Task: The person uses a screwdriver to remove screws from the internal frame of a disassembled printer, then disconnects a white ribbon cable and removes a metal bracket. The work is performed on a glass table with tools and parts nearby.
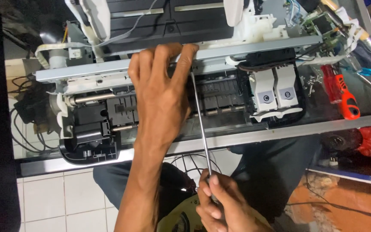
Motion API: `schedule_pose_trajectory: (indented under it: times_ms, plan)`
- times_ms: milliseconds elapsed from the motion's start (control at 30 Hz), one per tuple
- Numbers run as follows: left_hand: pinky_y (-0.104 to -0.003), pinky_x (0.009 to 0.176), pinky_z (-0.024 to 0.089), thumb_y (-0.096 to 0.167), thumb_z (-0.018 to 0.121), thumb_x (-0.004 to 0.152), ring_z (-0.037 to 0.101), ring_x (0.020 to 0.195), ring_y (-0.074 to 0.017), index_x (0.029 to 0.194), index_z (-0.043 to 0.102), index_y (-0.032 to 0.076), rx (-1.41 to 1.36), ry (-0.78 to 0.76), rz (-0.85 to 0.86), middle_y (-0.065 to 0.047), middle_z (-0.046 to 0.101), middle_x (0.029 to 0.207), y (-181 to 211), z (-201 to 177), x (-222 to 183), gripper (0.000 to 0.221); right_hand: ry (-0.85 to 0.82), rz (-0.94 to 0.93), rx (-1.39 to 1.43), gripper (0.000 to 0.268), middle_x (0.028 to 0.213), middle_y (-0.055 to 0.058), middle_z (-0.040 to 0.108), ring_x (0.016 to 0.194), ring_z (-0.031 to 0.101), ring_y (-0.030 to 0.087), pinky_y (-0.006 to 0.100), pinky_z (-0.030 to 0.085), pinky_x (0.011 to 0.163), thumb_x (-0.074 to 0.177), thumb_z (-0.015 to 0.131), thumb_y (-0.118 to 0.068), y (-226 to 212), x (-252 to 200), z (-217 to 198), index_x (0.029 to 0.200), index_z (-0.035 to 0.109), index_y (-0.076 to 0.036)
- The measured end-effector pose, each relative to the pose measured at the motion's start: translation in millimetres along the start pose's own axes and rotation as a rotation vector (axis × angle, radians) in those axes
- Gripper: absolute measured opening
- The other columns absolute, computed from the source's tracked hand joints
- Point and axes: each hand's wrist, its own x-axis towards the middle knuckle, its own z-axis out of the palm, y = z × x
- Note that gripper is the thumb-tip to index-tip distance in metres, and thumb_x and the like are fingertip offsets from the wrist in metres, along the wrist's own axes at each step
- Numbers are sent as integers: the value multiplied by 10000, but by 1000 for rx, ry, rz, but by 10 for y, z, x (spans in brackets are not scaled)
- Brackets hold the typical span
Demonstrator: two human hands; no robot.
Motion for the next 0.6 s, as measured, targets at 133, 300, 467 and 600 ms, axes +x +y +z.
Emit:
schedule_pose_trajectory:
  times_ms: [133, 300, 467, 600]
  plan:
    - [-422, 905, 334, -331, 561, 611, 455, 1003, -284, 1325, 596, 66, -20, -2, 1, -113, 547, 1173, 7, -48, 32, 818, 115, -66, -37, 450, 539, 60, 315, 328, 258, 132, 262, 158, 256, 999, 585, -440, 19, 21, 88, 865, 478, -24]
    - [-420, 878, 328, -303, 601, 707, 452, 1000, -287, 1300, 600, 56, -27, 12, 7, -125, 559, 1169, 55, -67, 50, 692, 287, -350, -634, 292, 528, 39, 473, 285, 418, 126, 272, 326, 237, 1058, 531, -251, 188, 247, -29, 842, 498, -58]
    - [-442, 904, 346, -217, 576, 748, 477, 1030, -309, 1364, 542, 61, -87, -45, -1, -143, 562, 1215, 47, -140, -2, 676, 347, -73, -424, 355, 585, 89, 484, 323, 453, 183, 295, 317, 290, 1021, 540, -361, 90, 152, 179, 918, 540, -22]
    - [-465, 1001, 380, -162, 578, 772, 498, 1109, -355, 1317, 463, -4, -218, -105, -41, -176, 568, 1213, 83, -284, 88, 578, -77, 80, 279, 582, 727, 159, 521, 450, 533, 291, 363, 447, 380, 945, 566, -295, 463, 215, -702, 1336, 500, 131]
